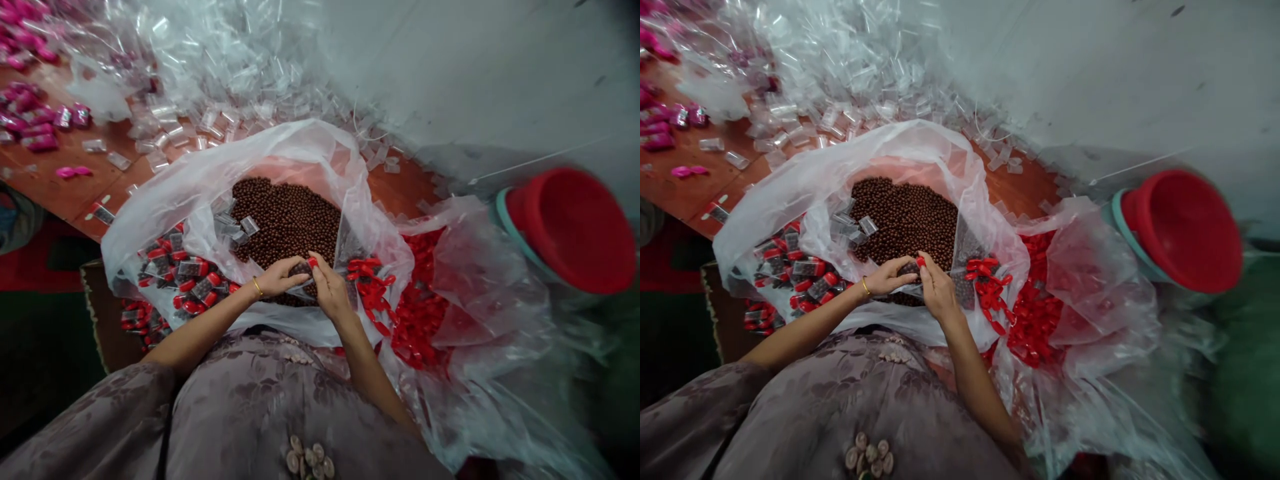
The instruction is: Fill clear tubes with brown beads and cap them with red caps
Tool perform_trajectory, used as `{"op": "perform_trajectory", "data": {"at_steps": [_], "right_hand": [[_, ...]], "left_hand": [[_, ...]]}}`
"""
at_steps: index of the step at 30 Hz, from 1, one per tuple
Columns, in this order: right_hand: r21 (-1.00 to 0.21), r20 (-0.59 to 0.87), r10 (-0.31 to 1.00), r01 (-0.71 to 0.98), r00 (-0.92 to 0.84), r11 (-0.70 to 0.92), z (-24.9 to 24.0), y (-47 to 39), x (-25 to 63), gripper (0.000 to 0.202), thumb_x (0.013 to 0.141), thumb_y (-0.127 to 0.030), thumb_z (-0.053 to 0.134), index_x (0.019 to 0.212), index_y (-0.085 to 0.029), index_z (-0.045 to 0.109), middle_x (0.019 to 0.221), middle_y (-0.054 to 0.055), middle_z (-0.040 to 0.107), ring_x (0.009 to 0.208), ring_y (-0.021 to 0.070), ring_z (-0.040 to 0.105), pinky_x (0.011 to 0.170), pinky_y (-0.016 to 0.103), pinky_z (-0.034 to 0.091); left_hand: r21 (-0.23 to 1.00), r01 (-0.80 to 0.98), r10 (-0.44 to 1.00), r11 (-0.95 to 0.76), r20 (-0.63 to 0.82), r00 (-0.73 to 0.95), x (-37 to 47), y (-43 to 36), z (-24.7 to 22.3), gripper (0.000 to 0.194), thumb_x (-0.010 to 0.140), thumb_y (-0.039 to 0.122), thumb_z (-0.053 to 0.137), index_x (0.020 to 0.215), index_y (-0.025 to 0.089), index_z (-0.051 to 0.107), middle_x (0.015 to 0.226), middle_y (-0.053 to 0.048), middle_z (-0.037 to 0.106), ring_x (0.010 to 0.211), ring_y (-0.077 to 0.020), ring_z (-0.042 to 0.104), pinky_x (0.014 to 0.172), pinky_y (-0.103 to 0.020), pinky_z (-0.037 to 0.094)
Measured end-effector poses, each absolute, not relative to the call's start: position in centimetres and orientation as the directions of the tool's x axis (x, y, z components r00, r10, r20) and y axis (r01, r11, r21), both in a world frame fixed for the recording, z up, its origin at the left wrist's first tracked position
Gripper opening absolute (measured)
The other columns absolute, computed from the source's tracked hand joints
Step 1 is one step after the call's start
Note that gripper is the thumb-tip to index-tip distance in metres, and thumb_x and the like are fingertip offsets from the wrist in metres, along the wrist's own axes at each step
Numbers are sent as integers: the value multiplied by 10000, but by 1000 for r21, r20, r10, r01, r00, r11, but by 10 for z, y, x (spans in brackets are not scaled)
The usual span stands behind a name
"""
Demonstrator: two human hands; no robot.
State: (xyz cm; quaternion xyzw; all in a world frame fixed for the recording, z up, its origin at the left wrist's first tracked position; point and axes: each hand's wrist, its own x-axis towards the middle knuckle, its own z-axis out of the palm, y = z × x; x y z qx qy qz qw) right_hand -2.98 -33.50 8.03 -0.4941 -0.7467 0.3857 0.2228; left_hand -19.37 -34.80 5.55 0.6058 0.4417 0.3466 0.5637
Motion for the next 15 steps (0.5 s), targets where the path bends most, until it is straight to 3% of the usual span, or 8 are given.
{"op": "perform_trajectory", "data": {"at_steps": [8,12,15], "right_hand": [[-642,-112,881,710,-459,288,101,-344,-24,447,879,-340,342,1302,-232,438,1214,62,581,1050,216,585,870,348,470],[-699,-105,850,647,-515,306,104,-337,-15,406,888,-350,313,1188,-227,557,1111,64,639,995,204,602,842,330,470],[-797,-59,920,573,-388,191,101,-329,-13,406,886,-404,320,963,-208,668,823,50,675,766,168,623,717,290,485]], "left_hand": [[974,226,924,25,-109,366,-188,-355,64,310,799,414,470,883,125,543,762,-6,532,702,-108,460,647,-203,374],[951,302,916,58,-171,364,-187,-354,68,321,732,421,567,870,131,567,734,11,544,672,-100,466,624,-190,361],[928,367,855,56,-234,462,-187,-351,73,316,682,425,626,806,137,587,650,38,523,612,-81,451,575,-168,336]]}}
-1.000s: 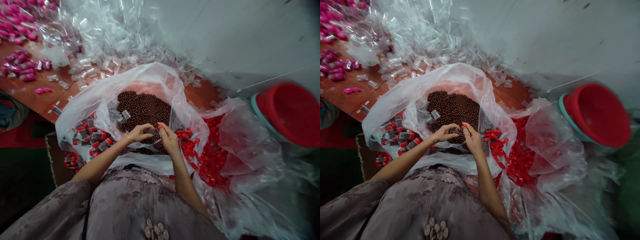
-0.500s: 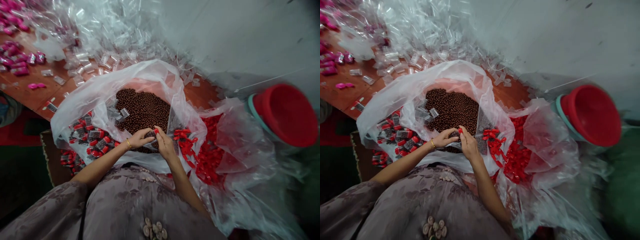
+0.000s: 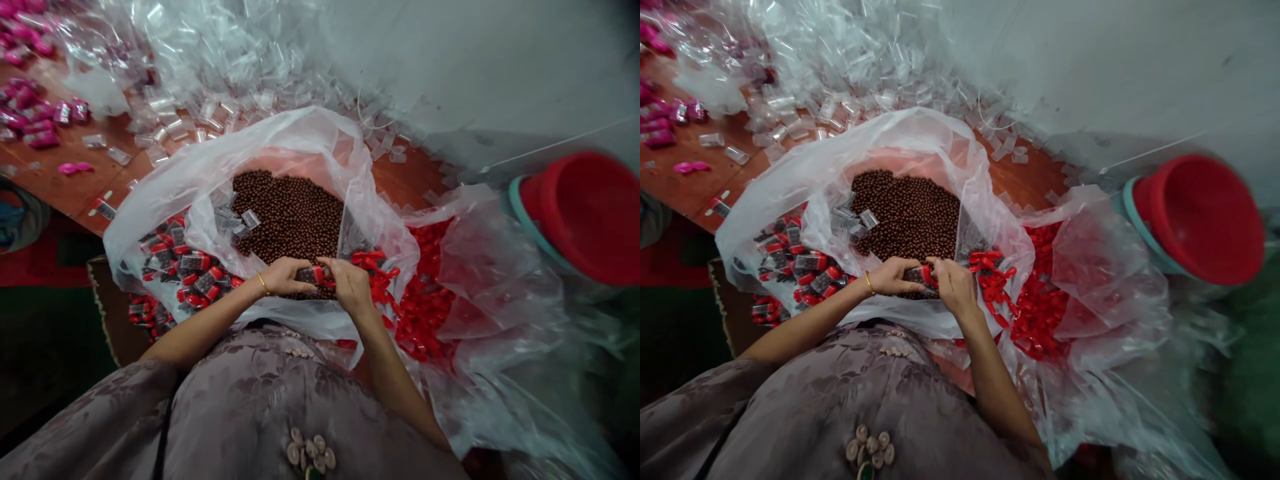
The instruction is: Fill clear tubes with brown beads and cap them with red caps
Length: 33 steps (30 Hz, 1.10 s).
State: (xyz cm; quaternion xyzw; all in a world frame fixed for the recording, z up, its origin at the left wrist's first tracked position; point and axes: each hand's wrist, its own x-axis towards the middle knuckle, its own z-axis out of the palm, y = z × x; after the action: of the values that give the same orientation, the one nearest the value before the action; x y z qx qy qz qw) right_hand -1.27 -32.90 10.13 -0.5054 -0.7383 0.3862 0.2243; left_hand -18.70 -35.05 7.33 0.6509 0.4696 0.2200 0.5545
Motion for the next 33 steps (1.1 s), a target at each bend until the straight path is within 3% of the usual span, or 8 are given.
{"op": "perform_trajectory", "data": {"at_steps": [4,7,17,21,26,28,30,33], "right_hand": [[-956,-157,981,267,-115,-122,93,-324,-26,509,873,-513,263,888,-187,653,645,-3,561,415,75,433,448,223,406],[-957,-272,956,132,-108,-258,87,-325,-37,580,864,-551,195,906,-187,645,674,-2,548,420,66,407,454,217,410],[-903,-164,899,429,-407,30,79,-330,-33,506,898,-490,204,1177,-248,550,1031,33,601,969,154,538,907,323,414],[-916,-206,862,400,-463,-4,67,-340,-44,509,880,-529,244,1118,-241,589,1090,39,603,1020,169,542,916,325,417],[-911,-401,866,227,-297,-344,56,-346,-57,745,856,-577,20,972,-179,640,864,73,659,731,164,615,694,321,493],[-920,-313,930,306,-192,-246,58,-337,-44,656,866,-558,104,1000,-181,623,900,79,654,769,173,607,713,326,479],[-818,-123,987,573,-102,-43,63,-322,-19,458,844,-499,334,1013,-179,615,1005,99,628,918,211,569,820,363,431],[-343,-25,999,939,-21,11,64,-301,30,344,753,-367,529,1000,-146,621,1073,173,584,1009,304,499,865,469,344]], "left_hand": [[955,286,759,74,-240,605,-182,-350,78,288,696,407,619,784,136,581,608,50,527,556,-64,465,532,-150,326],[949,312,723,41,-244,646,-175,-355,81,260,740,396,578,794,141,576,590,40,548,532,-70,485,526,-157,333],[732,667,752,-138,-361,551,-162,-367,92,343,768,465,521,893,155,597,776,-93,647,750,-210,605,671,-255,413],[689,707,769,-162,-361,528,-165,-382,78,358,805,451,457,913,136,590,783,-117,647,733,-222,607,647,-272,412],[741,653,775,-157,-317,547,-177,-389,72,310,803,445,457,852,168,587,722,-57,627,664,-167,578,601,-235,387],[791,603,804,-103,-290,519,-189,-395,74,290,804,439,454,815,178,578,694,-28,613,645,-140,560,601,-218,385],[814,581,860,-13,-287,422,-212,-408,77,261,804,412,448,798,182,570,709,-13,611,658,-123,553,630,-207,398],[752,623,928,214,-356,111,-270,-449,75,246,791,396,447,845,189,569,790,-10,627,712,-127,566,682,-210,425]]}}
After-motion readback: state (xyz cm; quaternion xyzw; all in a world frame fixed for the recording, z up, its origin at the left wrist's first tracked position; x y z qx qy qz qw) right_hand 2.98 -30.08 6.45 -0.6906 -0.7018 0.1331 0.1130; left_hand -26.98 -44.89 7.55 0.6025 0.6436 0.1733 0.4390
